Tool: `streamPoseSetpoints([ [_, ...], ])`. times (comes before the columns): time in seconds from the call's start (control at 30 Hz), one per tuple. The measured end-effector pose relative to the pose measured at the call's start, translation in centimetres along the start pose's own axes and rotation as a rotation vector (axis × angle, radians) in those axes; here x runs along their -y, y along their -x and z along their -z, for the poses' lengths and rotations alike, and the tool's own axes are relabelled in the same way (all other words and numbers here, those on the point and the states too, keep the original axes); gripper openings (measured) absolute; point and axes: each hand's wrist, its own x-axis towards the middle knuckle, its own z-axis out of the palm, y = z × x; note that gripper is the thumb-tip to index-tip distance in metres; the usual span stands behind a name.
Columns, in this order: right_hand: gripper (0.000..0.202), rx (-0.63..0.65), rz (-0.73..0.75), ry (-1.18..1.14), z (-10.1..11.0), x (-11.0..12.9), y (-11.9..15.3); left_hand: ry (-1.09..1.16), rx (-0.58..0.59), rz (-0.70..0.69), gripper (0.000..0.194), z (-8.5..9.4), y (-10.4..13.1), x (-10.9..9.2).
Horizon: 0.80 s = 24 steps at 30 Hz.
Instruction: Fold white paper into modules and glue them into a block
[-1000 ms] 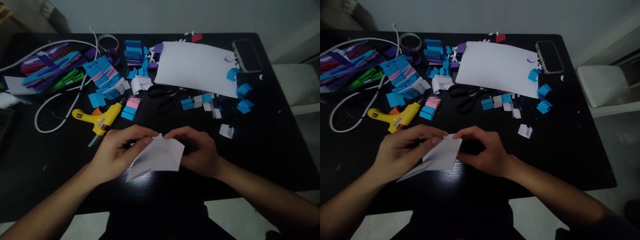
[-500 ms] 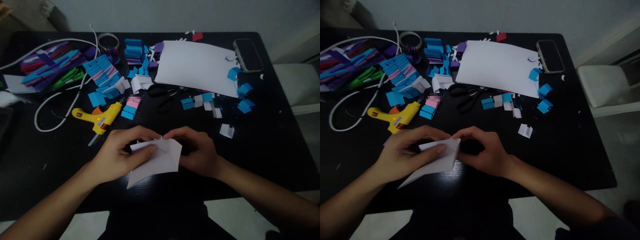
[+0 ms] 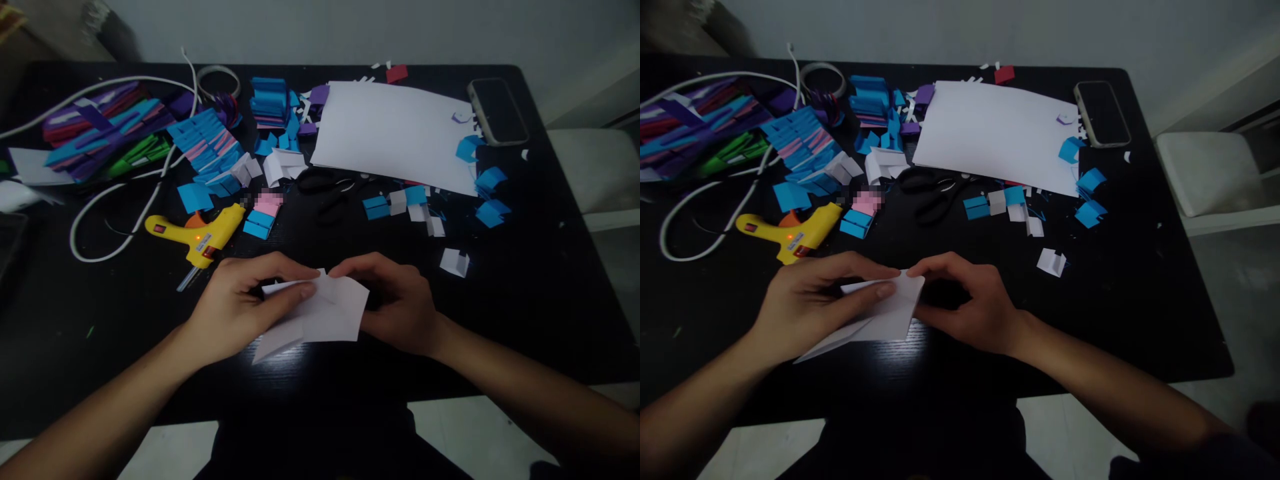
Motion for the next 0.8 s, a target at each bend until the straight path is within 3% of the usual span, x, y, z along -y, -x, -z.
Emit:
streamPoseSetpoints([
  [0.47,0.037,0.021,-0.012,0.013,0.15,-0.01,-0.06,-0.045,0.068,-0.074,0.017,0.44,-0.20,-0.26],
  [0.8,0.032,0.039,0.026,0.042,0.30,0.15,-0.29,0.020,0.069,0.042,0.013,0.23,-0.34,-0.24],
])
